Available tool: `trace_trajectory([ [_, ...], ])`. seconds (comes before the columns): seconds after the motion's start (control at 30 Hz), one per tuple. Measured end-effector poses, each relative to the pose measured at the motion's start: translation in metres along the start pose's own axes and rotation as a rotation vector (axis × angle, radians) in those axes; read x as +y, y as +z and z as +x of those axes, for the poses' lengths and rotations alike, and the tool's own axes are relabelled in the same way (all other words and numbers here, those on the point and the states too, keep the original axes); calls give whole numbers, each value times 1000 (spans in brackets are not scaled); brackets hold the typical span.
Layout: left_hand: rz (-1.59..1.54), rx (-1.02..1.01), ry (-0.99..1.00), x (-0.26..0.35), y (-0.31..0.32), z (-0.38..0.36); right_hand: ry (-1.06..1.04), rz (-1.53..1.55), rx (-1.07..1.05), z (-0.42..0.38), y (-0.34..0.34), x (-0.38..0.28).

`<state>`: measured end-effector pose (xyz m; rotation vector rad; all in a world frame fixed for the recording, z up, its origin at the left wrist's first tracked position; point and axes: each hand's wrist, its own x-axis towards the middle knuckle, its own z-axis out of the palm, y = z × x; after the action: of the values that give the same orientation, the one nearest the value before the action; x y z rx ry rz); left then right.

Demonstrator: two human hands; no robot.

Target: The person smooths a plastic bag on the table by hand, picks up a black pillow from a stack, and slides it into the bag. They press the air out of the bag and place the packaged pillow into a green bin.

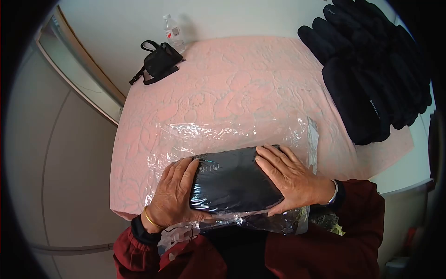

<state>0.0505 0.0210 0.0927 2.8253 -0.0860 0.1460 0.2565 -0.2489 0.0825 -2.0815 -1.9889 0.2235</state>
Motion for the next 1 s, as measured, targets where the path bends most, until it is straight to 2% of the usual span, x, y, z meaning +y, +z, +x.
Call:
trace_trajectory([
  [0.13, -106, 66, 40, -18, 12, -3, 4, 44, -20, 5, 4, 6],
  [0.4, -240, 31, 29, -37, 11, -6, -54, 118, 42, 6, 7, 17],
  [0.57, -233, 28, -56, -20, 7, -11, -76, 80, 117, -5, 5, 17],
  [0.7, -180, 125, -152, -8, 13, -21, 59, -47, 99, -14, -10, 21],
  [0.8, -96, 261, -192, -1, 12, -26, 182, -138, 188, -27, -21, 34],
  [0.93, -38, 213, -214, 18, 3, -19, 110, -100, 312, -17, -31, 23],
  [1.0, -18, 216, -153, 30, 5, -18, 21, -83, 312, -3, -26, 8],
])
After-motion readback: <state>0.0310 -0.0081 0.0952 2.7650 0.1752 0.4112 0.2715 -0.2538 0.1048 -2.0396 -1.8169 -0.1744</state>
